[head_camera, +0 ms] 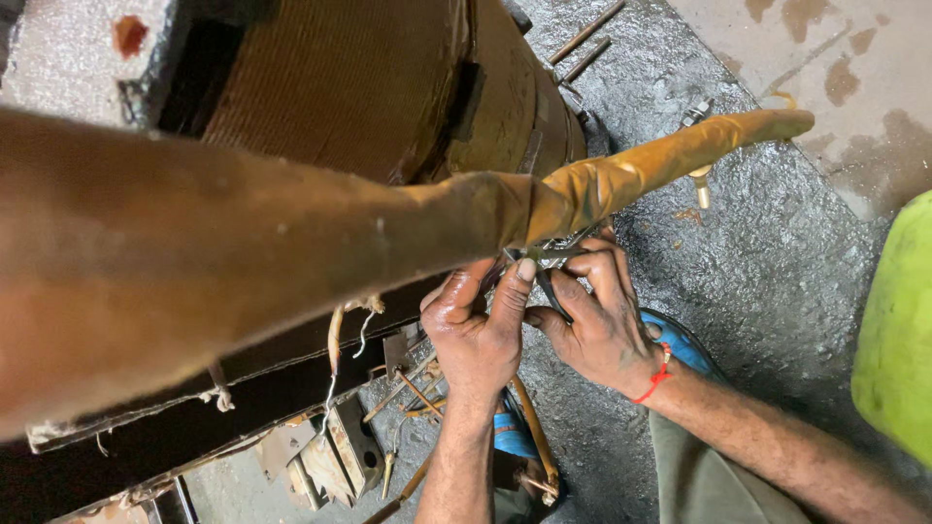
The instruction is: The person uses pliers to cut and strip wires attached to a large cylindrical electrical component, likely a transformer or motor. They repeatedly grasp, cut, and pull wire ends, removing insulation and detaching connections.
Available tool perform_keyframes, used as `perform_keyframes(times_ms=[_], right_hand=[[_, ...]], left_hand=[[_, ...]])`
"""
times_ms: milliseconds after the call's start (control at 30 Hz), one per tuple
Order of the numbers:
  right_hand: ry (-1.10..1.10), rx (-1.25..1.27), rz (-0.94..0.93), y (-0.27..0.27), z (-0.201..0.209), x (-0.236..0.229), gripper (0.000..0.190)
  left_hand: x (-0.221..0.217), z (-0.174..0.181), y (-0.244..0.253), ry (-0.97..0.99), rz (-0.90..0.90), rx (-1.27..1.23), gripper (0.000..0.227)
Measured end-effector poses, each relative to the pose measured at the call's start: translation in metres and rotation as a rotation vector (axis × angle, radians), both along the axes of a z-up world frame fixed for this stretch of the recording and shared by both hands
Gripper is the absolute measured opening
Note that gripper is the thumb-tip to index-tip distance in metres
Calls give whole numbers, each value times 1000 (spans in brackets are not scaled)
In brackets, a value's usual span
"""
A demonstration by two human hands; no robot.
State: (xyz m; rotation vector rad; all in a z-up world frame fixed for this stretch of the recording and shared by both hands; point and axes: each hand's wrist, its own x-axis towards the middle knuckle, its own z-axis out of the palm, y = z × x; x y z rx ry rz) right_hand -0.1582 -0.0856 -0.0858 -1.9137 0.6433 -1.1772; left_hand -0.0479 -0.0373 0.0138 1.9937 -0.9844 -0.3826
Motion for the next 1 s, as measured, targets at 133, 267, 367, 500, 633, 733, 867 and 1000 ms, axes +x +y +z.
perform_keyframes(times_ms=[133, 267, 367, 500, 633, 733, 867, 1000], right_hand=[[21, 48, 27, 5, 3, -6, 49], [-2, 87, 34, 4, -7, -9, 49], [-53, 46, 73, -3, -13, -7, 47], [-154, 162, 97, -5, -20, -6, 49], [-173, 174, 55, -7, -28, -6, 51], [-159, 186, 68, -7, -40, -8, 48], [-147, 262, 124, -8, -51, -7, 34], [-230, 607, 145, -5, -54, -8, 42]], left_hand=[[-3, 1, -2, 14, -7, -59, 25], [-8, 0, -5, -24, 29, -24, 27], [-14, 1, -10, -49, 64, -10, 28], [-23, -4, -14, -48, 84, -20, 27], [-27, -13, -20, 1, 115, -13, 23], [-28, -17, -21, 23, 132, -27, 21], [-28, -14, -23, 73, 131, -24, 20], [-26, -16, -25, -82, 152, 46, 19]])
